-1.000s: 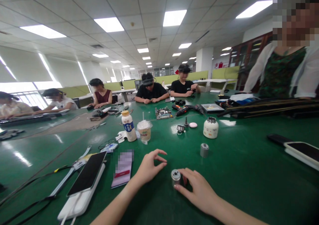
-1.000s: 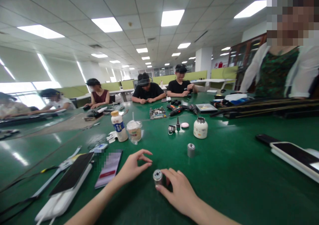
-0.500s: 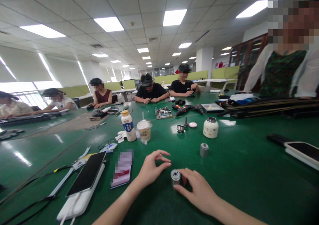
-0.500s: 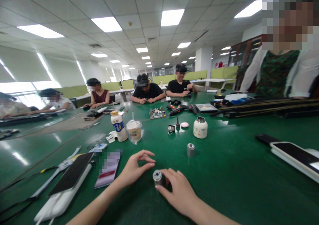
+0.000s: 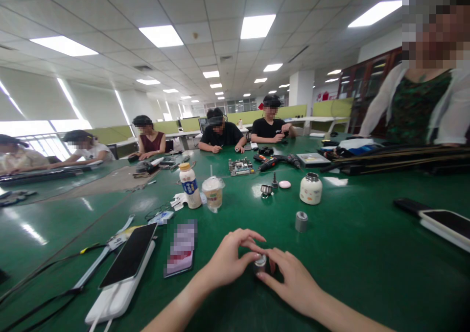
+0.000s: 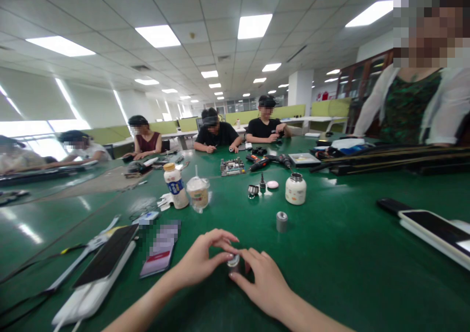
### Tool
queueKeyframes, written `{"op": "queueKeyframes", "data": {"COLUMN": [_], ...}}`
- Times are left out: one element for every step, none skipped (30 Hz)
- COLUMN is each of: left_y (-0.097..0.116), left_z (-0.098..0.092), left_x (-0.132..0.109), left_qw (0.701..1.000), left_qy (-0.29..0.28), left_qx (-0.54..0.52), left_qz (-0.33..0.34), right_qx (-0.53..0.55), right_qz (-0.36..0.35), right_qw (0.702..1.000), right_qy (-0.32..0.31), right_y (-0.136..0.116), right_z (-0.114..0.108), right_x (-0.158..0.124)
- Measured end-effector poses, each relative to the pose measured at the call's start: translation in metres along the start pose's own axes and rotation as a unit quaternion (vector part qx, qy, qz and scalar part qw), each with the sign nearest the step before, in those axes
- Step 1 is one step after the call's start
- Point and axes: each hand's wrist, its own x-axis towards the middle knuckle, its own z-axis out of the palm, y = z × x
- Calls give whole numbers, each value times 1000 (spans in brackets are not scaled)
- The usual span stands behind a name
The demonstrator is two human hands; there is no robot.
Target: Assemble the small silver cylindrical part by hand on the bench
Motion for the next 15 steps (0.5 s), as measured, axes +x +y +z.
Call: {"op": "queueKeyframes", "data": {"left_y": [2, 3, 4, 6, 7, 7, 8, 8, 8, 8, 9, 9, 9, 10, 10], "left_z": [-1, -1, -2, -3, -5, -6, -7, -8, -8, -8, -9, -8, -8, -8, -8], "left_x": [0, -1, -1, -1, -1, -1, -1, -1, -1, -1, -1, -1, -1, -1, -1], "left_qw": [1000, 1000, 1000, 1000, 1000, 1000, 1000, 999, 998, 997, 997, 996, 996, 995, 995], "left_qy": [-9, -16, -22, -24, -24, -20, -16, -13, -10, -9, -9, -10, -11, -11, -10], "left_qx": [0, -3, -8, -9, -3, 8, 23, 40, 57, 70, 80, 86, 91, 93, 95], "left_qz": [2, 3, 3, 4, 5, 6, 9, 11, 12, 13, 14, 14, 15, 17, 18], "right_qx": [-1, -3, -5, -6, -5, -3, -1, 0, 0, 0, -1, -2, -2, -3, -3], "right_qz": [2, 5, 7, 7, 6, 3, 1, -1, -1, 0, 1, 2, 2, 1, 0], "right_qw": [1000, 1000, 1000, 1000, 1000, 1000, 1000, 1000, 1000, 1000, 1000, 1000, 1000, 1000, 1000], "right_qy": [1, 2, 2, 2, 1, 0, -1, -1, -1, 0, -1, -2, -4, -5, -6], "right_y": [0, 0, 0, 0, -1, -1, -1, -2, -2, -3, -3, -3, -3, -3, -3], "right_z": [0, 0, 0, 0, 0, 0, -1, -2, -2, -3, -3, -4, -4, -4, -4], "right_x": [0, 0, 0, 0, 0, 0, 0, 0, 0, 0, 0, 0, 0, 0, 0]}}
